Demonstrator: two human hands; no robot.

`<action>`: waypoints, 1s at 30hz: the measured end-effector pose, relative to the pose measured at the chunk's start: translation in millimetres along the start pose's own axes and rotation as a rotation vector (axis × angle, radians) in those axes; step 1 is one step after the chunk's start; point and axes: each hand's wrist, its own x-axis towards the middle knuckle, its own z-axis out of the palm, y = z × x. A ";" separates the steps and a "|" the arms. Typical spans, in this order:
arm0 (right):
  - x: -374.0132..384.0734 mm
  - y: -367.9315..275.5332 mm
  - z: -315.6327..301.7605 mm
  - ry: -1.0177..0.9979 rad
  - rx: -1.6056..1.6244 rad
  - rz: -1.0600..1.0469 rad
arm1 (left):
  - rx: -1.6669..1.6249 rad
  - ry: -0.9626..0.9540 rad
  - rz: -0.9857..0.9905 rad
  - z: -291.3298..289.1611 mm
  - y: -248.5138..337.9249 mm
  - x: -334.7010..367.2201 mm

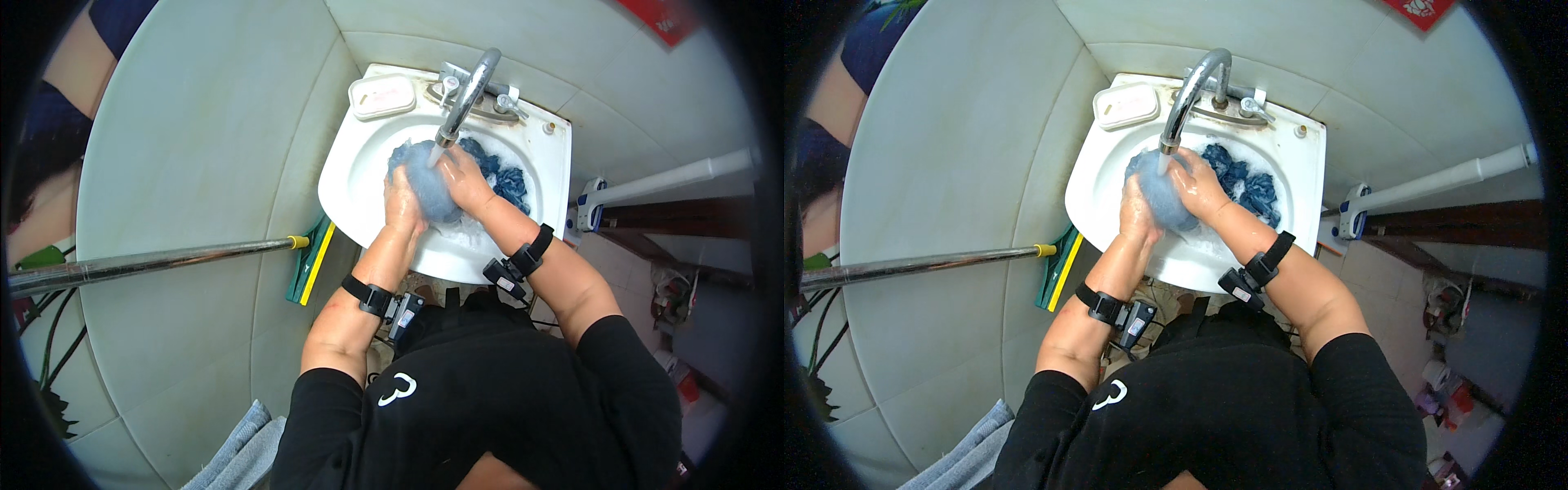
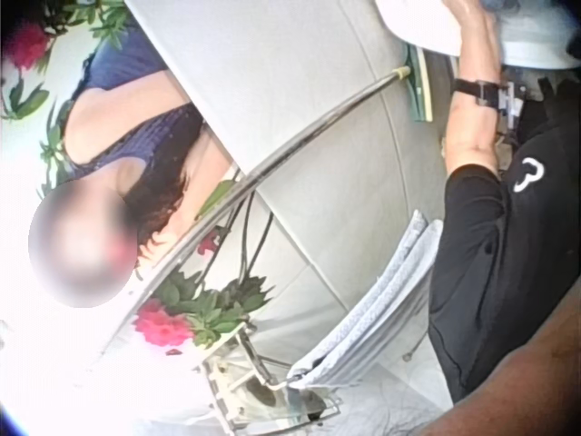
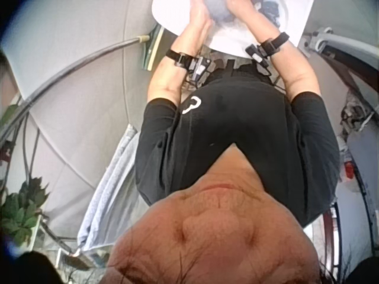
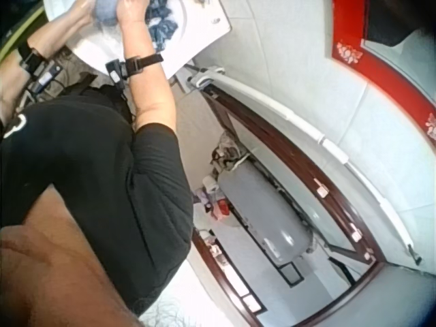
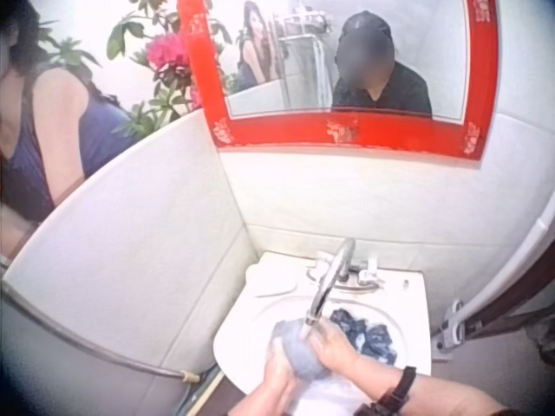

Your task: The person washes a piece of blue cloth by hand in a sink, rubbing it with soap and rinsing it under running water.

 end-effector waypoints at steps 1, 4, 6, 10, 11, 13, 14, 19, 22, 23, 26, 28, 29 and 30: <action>1.6 2.8 0.2 -0.011 0.030 0.051 | 0.005 0.000 -0.004 1.8 0.8 -1.0; 11.4 20.1 6.4 -0.082 0.303 0.236 | 0.209 0.024 0.190 -0.5 3.1 0.2; 4.3 15.6 9.1 -0.087 0.360 0.335 | 0.438 -0.048 0.381 -10.4 1.9 6.6; -0.6 11.8 12.3 -0.164 0.619 0.574 | 0.614 -0.128 0.377 -23.5 2.5 8.9; -3.1 10.1 11.1 -0.158 0.622 0.576 | 0.677 -0.146 0.421 -24.5 1.8 8.7; -10.9 -3.8 8.3 -0.257 0.752 0.599 | 0.738 -0.172 0.469 -24.7 1.8 7.2; -14.9 -1.6 11.0 -0.248 0.755 0.595 | 0.734 -0.157 0.455 -26.5 1.3 4.8; -27.4 11.8 -18.2 -0.114 0.697 0.677 | 0.512 -0.274 -0.141 -6.8 6.2 -17.4; -44.4 -5.9 -59.0 -0.030 0.682 0.581 | 0.455 -0.386 -0.252 -6.7 -9.0 -10.2; -50.8 -7.9 -76.9 0.034 0.703 0.517 | 0.449 -0.397 -0.255 -3.5 -11.9 -9.3; -57.9 -21.4 -130.0 0.221 0.654 0.377 | 0.635 -0.391 -0.138 -1.7 -16.7 -6.9; -49.1 -2.9 -170.7 0.339 0.433 0.242 | 0.861 -0.175 -0.051 -10.3 -25.8 2.0; -44.4 5.8 -188.3 0.368 0.212 0.225 | 0.888 -0.135 -0.053 -11.3 -24.7 4.3; -39.4 13.9 -201.8 0.386 -0.004 0.204 | 0.893 -0.124 -0.058 -15.0 -28.8 6.7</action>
